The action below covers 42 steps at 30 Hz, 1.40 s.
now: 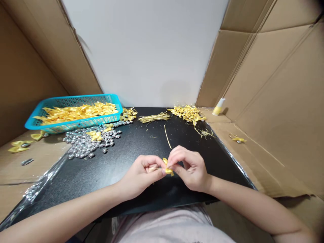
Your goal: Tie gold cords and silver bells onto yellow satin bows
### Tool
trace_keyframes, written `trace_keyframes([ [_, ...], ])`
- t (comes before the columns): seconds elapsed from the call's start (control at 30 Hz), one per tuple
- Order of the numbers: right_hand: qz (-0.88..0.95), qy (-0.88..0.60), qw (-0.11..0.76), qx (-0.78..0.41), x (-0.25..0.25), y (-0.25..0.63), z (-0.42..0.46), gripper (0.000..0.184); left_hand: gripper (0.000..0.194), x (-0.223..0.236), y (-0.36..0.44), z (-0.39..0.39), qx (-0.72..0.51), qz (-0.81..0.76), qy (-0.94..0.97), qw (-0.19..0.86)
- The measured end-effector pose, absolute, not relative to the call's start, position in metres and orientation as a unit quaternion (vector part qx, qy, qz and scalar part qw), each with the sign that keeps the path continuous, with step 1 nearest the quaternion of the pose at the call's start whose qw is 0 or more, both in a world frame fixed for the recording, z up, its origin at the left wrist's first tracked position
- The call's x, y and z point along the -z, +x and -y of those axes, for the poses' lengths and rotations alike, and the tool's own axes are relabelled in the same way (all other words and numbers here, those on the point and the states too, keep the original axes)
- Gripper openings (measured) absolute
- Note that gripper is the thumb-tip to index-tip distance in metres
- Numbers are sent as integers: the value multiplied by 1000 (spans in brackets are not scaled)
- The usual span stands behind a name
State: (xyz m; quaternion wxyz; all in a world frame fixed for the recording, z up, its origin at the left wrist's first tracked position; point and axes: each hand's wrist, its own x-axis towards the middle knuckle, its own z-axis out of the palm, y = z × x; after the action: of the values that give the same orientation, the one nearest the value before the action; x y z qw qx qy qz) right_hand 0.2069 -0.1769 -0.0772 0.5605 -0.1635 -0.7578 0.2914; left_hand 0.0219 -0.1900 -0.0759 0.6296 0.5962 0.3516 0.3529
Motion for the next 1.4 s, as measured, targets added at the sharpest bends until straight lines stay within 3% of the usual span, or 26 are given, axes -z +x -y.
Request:
trace_keyframes([
  [0.43,757,-178,551,-304,79,209,170,2,27,73,23,186,-363,-356,586,631],
  [0.53,747,-226,539,-317,82,211,167,17,27,75,22,183,-400,-372,571,613],
  [0.63,754,-238,559,-250,83,209,170,24,28,76,21,181,-428,-395,561,589],
  [0.83,808,-199,550,-77,81,203,173,10,26,77,21,183,-421,-409,576,570],
  [1.4,789,-208,574,-75,86,202,169,13,32,75,27,188,-429,-431,581,541],
])
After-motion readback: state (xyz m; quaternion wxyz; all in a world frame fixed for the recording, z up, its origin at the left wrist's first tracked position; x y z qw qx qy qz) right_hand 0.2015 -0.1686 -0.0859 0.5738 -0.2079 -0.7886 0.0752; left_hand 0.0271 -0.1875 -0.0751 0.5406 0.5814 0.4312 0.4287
